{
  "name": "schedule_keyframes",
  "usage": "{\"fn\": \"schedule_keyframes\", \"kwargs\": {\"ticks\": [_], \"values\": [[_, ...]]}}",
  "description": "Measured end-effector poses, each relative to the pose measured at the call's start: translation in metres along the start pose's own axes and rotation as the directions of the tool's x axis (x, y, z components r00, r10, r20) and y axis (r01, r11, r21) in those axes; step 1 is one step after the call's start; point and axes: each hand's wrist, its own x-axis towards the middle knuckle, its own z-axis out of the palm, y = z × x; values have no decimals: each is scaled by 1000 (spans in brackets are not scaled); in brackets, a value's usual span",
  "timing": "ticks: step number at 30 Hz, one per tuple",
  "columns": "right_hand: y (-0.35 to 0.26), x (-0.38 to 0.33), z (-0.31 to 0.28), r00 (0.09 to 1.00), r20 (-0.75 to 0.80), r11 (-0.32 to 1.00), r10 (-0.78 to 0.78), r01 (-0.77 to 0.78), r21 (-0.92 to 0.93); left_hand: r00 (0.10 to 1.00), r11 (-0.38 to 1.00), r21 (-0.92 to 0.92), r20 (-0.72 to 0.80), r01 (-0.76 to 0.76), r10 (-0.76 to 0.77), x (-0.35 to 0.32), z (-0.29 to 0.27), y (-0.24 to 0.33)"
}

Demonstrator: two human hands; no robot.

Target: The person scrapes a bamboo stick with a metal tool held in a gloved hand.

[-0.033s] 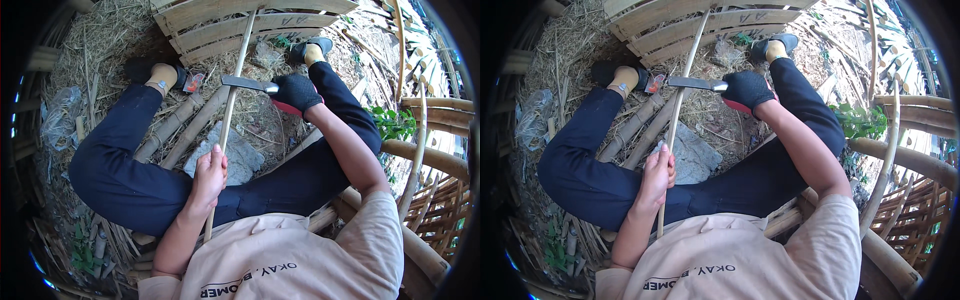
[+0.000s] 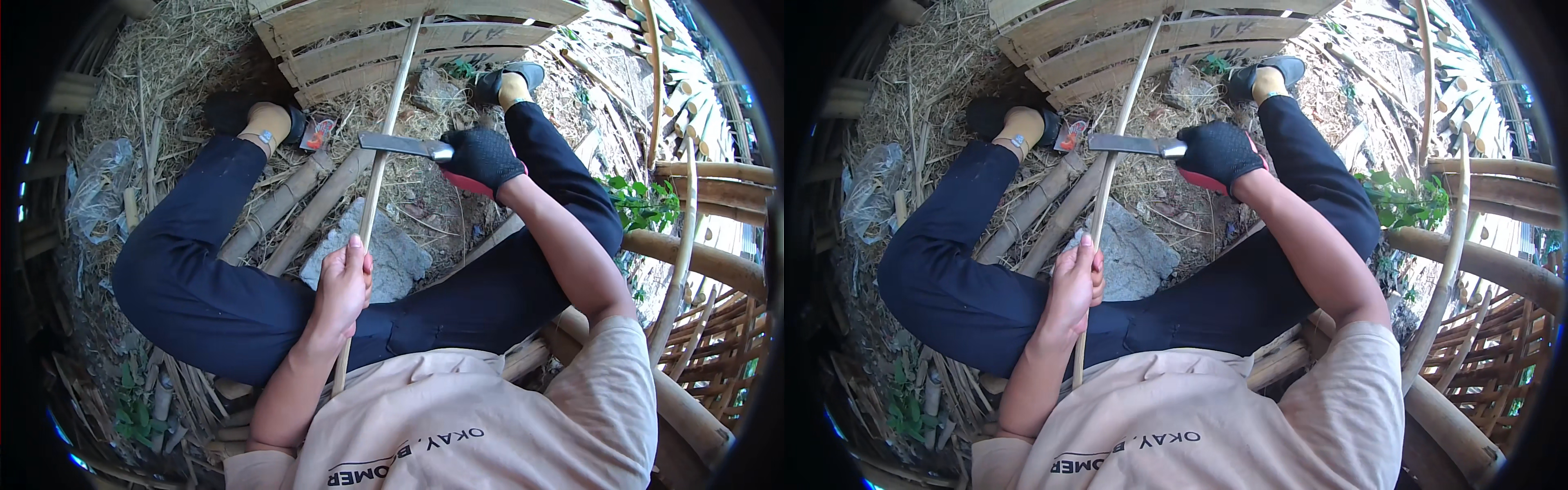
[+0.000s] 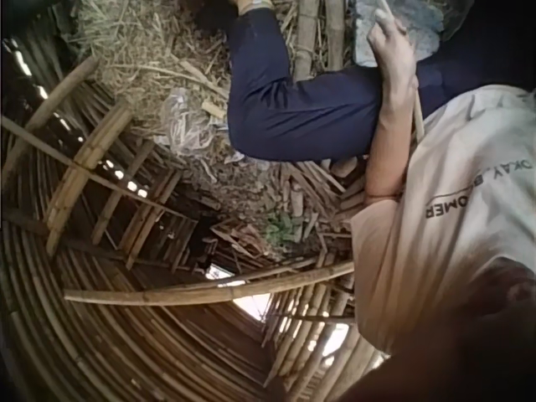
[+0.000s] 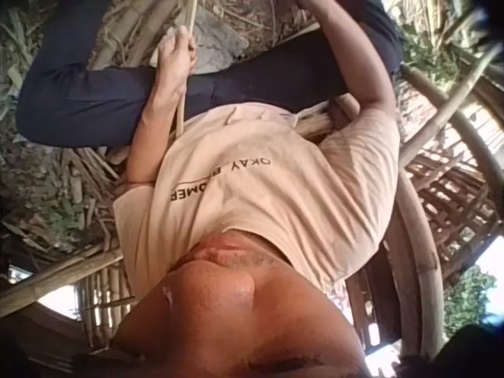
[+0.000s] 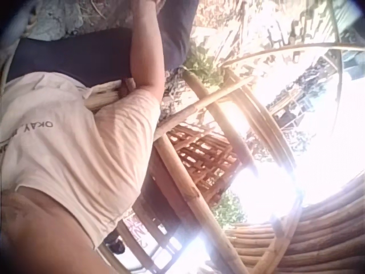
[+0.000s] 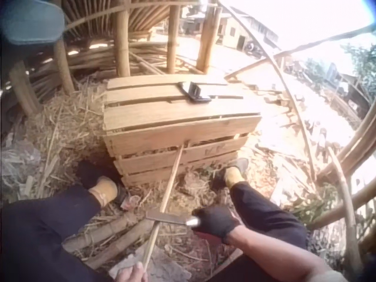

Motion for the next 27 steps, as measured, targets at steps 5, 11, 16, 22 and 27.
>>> {"fn": "schedule_keyframes", "kwargs": {"ticks": [5, 11, 16, 22, 27], "values": [[-37, -20, 16, 974, 130, 983, -183, 181, 25, 999, 997, -59, 13, 39, -39, 2, -3, 1], [-39, -15, 16, 967, 194, 985, -168, 172, -9, 1000, 1000, -20, 9, 15, -15, 5, -3, -4], [-31, -10, 17, 994, 86, 997, -71, 70, 9, 999, 1000, -30, 43, -1, 3, 5, -6, -4], [-11, 4, 18, 993, -16, 993, -119, 119, 5, 999, 999, -33, 37, 22, -21, 5, -2, 1], [-15, 7, 18, 991, -35, 992, -127, 125, -31, 999, 999, -41, 30, 19, -18, 5, -6, -2]]}}
